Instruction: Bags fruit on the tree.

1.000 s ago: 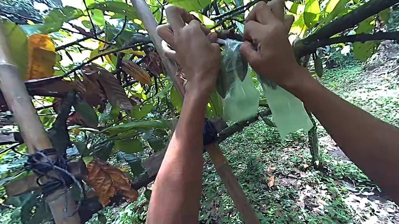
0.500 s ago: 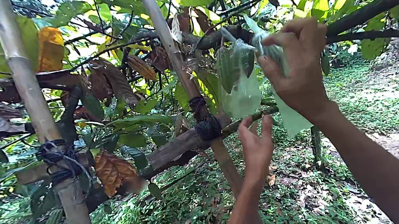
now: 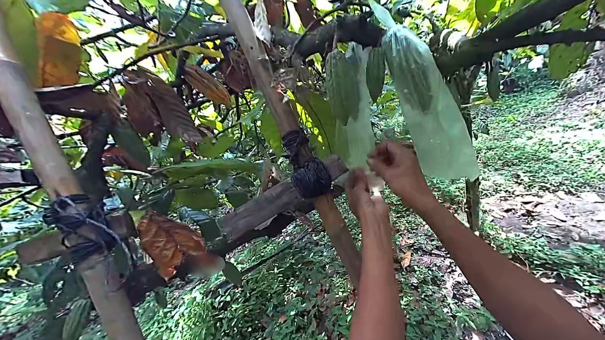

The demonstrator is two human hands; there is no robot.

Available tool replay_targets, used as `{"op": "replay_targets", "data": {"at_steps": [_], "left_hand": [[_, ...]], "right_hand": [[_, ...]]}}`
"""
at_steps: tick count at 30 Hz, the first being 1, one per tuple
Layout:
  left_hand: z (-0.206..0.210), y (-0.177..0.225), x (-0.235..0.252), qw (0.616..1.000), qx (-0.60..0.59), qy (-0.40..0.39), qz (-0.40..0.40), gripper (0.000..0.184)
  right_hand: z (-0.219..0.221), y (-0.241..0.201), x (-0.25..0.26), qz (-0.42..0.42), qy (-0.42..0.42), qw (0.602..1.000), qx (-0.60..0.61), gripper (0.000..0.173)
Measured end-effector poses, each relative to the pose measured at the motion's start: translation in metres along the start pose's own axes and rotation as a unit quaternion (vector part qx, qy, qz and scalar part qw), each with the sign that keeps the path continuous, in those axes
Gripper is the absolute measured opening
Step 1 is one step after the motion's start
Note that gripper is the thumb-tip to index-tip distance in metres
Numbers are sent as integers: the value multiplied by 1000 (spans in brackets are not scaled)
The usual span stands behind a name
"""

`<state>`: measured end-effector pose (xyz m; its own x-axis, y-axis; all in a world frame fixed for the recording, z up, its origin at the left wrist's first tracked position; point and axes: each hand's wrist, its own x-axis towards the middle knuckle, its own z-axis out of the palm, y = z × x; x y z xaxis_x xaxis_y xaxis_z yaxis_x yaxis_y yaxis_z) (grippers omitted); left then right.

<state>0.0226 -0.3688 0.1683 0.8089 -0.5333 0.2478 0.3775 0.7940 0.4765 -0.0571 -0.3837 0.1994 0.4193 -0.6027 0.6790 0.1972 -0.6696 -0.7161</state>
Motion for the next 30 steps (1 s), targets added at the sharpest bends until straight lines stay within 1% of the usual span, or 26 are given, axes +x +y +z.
{"op": "replay_targets", "data": {"at_steps": [1, 3, 4, 7, 8, 11, 12, 14, 15, 17, 18, 19, 20, 21, 23, 25, 26, 28, 30], "left_hand": [[-11, 0, 0, 1000, 0, 8, 3, 17], [-20, 9, -3, 1000, 10, -18, 5, 12], [-21, 13, -5, 1000, 20, -19, 4, 13], [-25, 13, -14, 997, 71, 20, -31, 17], [-28, 10, -20, 994, 90, 24, -49, 20], [-36, 6, -48, 986, 115, -8, -120, 42], [-38, 7, -59, 983, 131, -13, -130, 46], [-41, 7, -75, 977, 184, -19, -109, 43], [-46, 8, -83, 972, 210, -37, -95, 41], [-66, 8, -101, 951, 278, -131, -38, 39], [-84, 8, -112, 929, 319, -189, 5, 33], [-104, 8, -125, 902, 360, -236, 45, 23], [-126, 9, -138, 876, 392, -273, 70, 18], [-147, 12, -151, 866, 401, -291, 65, 17], [-177, 25, -171, 880, 374, -292, -12, 22], [-190, 40, -188, 901, 331, -271, -76, 27], [-192, 47, -194, 906, 322, -262, -90, 29], [-192, 57, -198, 911, 318, -247, -94, 31], [-191, 66, -196, 922, 284, -245, -95, 34]], "right_hand": [[4, 17, -5, 28, 0, 999, -15, 24], [2, 44, -14, 65, 5, 997, -36, 27], [-3, 52, -18, 63, 1, 997, -47, 29], [-21, 61, -40, 35, -29, 995, -88, 27], [-26, 62, -51, 35, -45, 993, -99, 27], [-33, 72, -98, 37, -89, 989, -113, 25], [-35, 76, -114, 43, -107, 987, -108, 24], [-40, 85, -139, 59, -137, 985, -91, 23], [-43, 89, -150, 64, -143, 984, -83, 22], [-54, 94, -168, 59, -137, 985, -81, 23], [-60, 94, -178, 59, -132, 986, -80, 23], [-66, 95, -190, 60, -126, 987, -78, 23], [-72, 95, -204, 69, -124, 987, -73, 23], [-77, 97, -219, 83, -124, 987, -67, 22], [-79, 103, -252, 116, -131, 983, -54, 21], [-77, 107, -280, 149, -136, 978, -46, 21], [-74, 110, -289, 155, -129, 978, -44, 22], [-65, 108, -295, 148, -112, 982, -34, 24], [-56, 102, -291, 101, -107, 989, -26, 23]]}}
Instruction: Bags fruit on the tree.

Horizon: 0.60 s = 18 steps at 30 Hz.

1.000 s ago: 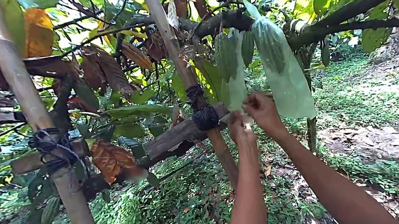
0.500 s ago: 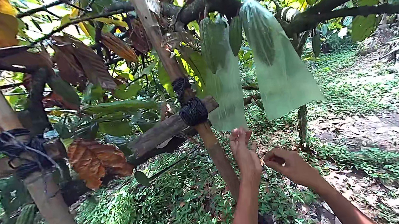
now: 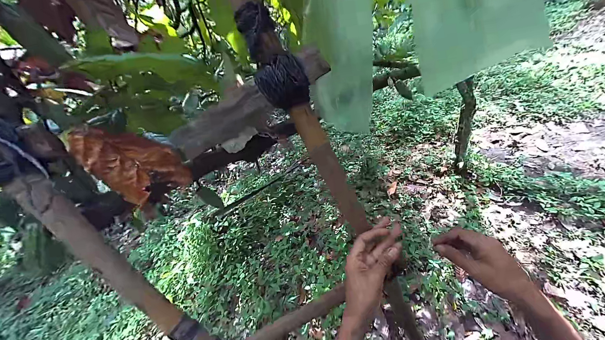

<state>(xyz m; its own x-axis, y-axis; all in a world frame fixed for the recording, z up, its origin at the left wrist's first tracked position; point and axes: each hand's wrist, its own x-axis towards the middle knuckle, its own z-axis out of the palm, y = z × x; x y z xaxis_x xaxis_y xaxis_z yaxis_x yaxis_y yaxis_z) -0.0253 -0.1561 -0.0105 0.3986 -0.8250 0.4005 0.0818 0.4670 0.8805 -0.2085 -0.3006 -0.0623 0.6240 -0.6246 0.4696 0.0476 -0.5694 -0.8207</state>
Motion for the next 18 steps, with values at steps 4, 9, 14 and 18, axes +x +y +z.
{"op": "replay_targets", "data": {"at_steps": [4, 9, 14, 18], "left_hand": [[-5, 19, -5, 985, -162, 4, -57, 43], [-12, 25, -21, 974, -217, -18, -58, 43], [-13, 31, -35, 976, -211, -39, -33, 48], [-17, 20, -44, 955, -285, -50, -57, 51]], "right_hand": [[13, -25, 6, -97, -16, 995, 10, 21], [39, -40, 4, -110, 5, 992, 69, 25], [56, -53, -3, -27, -50, 969, 242, 47], [70, -73, -10, 31, -61, 958, 278, 45]]}}
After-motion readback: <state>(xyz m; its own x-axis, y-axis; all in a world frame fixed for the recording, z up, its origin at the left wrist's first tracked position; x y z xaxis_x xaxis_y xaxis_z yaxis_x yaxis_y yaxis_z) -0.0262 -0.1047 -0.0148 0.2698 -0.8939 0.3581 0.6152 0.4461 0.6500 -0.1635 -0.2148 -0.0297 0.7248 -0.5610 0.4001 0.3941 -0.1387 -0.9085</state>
